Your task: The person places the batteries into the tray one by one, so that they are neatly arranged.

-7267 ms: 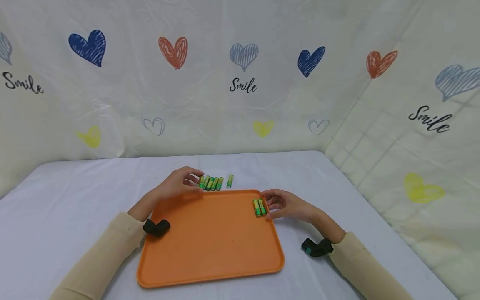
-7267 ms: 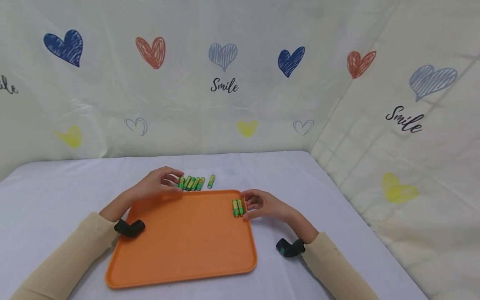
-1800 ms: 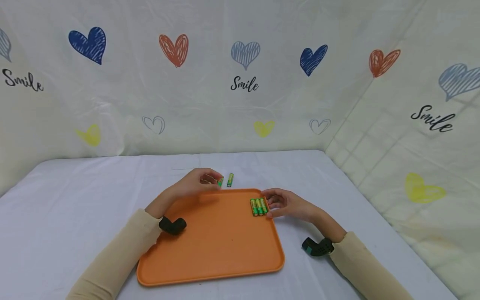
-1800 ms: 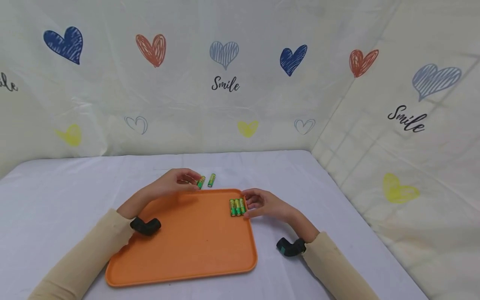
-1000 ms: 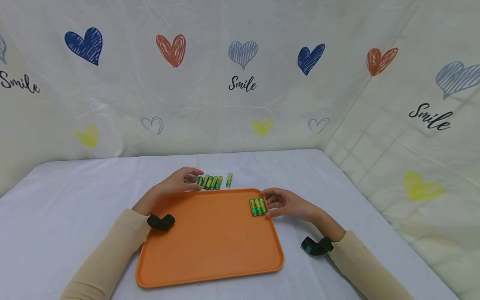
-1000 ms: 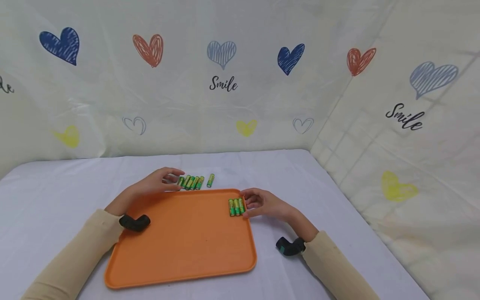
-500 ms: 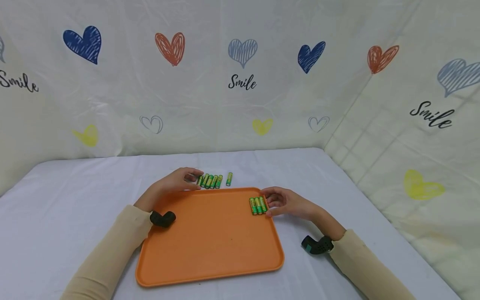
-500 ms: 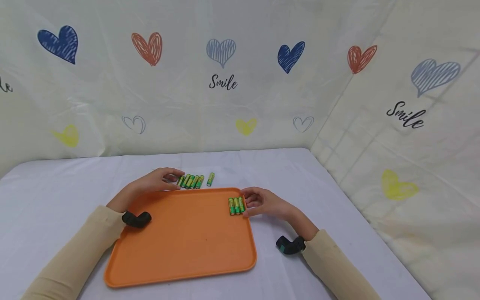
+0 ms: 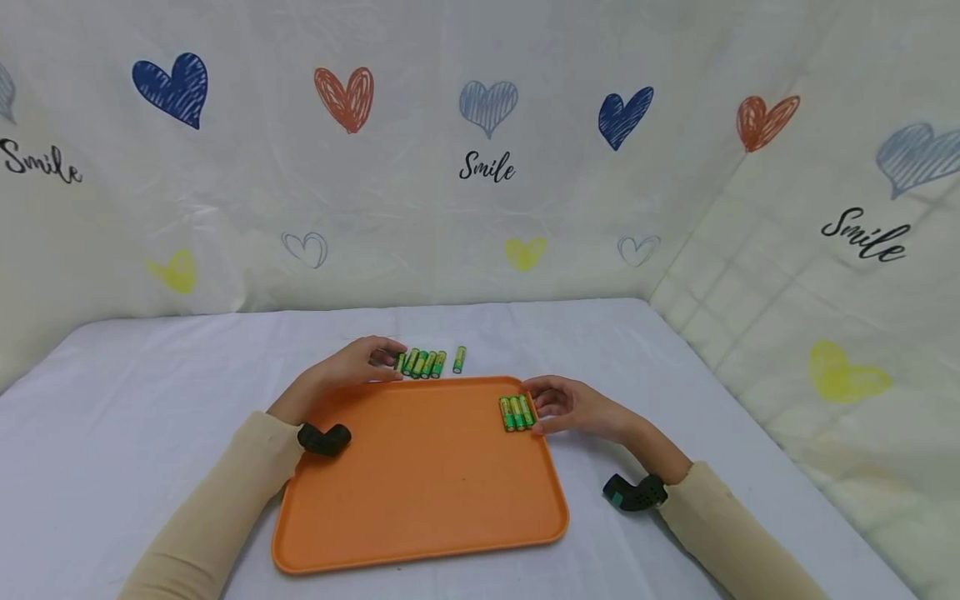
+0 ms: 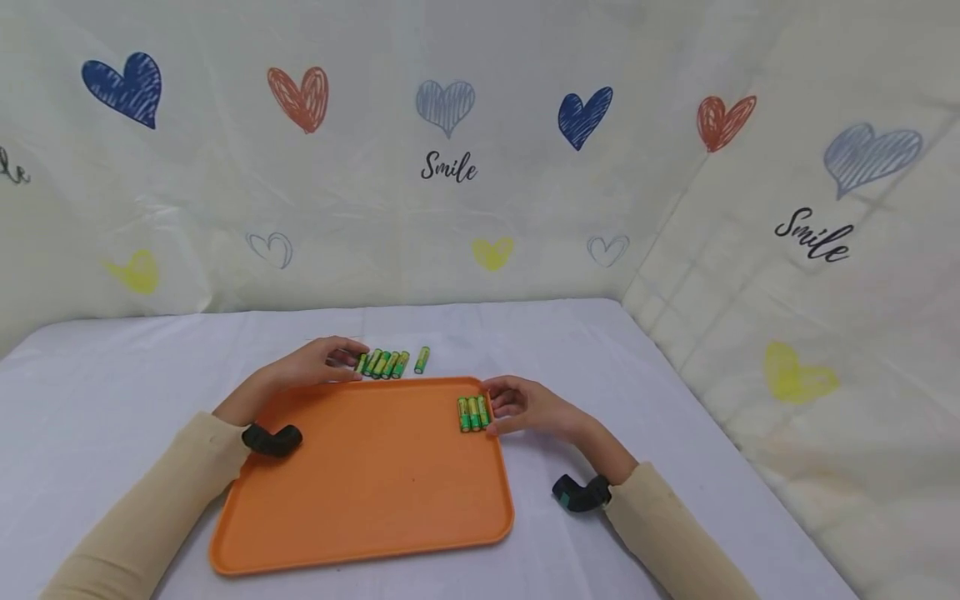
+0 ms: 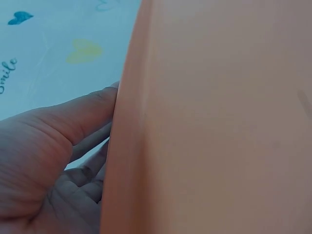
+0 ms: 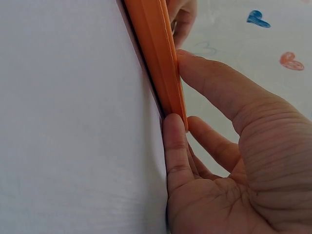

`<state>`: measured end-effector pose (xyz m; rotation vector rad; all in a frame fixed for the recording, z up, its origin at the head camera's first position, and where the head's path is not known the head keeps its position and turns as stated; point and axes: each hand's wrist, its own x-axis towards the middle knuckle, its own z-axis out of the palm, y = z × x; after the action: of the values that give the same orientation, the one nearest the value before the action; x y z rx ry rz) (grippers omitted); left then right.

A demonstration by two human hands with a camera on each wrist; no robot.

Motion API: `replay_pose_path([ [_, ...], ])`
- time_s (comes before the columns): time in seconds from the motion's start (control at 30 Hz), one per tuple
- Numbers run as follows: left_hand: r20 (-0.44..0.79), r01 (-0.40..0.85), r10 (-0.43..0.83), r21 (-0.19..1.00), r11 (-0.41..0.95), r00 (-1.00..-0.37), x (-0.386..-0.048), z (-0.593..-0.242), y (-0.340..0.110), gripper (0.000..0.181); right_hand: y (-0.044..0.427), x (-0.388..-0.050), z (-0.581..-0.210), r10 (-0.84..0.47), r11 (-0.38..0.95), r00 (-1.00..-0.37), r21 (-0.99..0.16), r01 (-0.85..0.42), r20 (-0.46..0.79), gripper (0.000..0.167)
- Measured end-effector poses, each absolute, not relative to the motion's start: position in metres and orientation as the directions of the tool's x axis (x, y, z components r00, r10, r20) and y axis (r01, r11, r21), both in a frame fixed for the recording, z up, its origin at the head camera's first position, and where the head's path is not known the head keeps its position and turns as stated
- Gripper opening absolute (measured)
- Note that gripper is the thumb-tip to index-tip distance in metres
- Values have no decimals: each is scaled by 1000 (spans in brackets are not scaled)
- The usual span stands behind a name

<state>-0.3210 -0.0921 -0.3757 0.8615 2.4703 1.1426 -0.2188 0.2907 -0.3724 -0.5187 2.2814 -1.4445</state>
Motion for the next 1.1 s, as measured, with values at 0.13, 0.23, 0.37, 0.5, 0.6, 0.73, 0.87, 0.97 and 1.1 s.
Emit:
replay_pose_path([
  [0.13,3,397,606,758,517,-795,-321,-378,-94,50,290,-219,-373,-502,415,-855,-904,-103,-133,67],
  [0.23,24,410,600,752,516,-800,-321,-378,-94,50,291,-220,-374,-502,413,-856,-904,-107,-128,68],
  [0.37,55,418,595,764,492,-802,-319,-377,-95,51,291,-220,-375,-502,408,-855,-907,-104,-128,68],
  [0.5,75,412,579,777,476,-812,-316,-376,-95,52,292,-220,-376,-505,407,-854,-907,-108,-125,68],
  [0.6,83,406,564,780,476,-821,-315,-375,-93,54,292,-221,-376,-507,406,-853,-907,-112,-122,68],
  [0.73,100,410,554,782,470,-826,-313,-373,-90,56,293,-221,-376,-507,406,-854,-907,-116,-118,68],
  [0.87,129,428,548,776,463,-826,-311,-372,-88,56,293,-221,-376,-507,404,-854,-907,-116,-117,68],
  [0.97,144,441,544,767,467,-826,-309,-371,-86,56,293,-220,-377,-510,399,-852,-910,-111,-120,67],
  [1.1,157,452,545,762,464,-824,-307,-369,-84,57,293,-220,-376,-510,395,-852,-912,-110,-118,67],
])
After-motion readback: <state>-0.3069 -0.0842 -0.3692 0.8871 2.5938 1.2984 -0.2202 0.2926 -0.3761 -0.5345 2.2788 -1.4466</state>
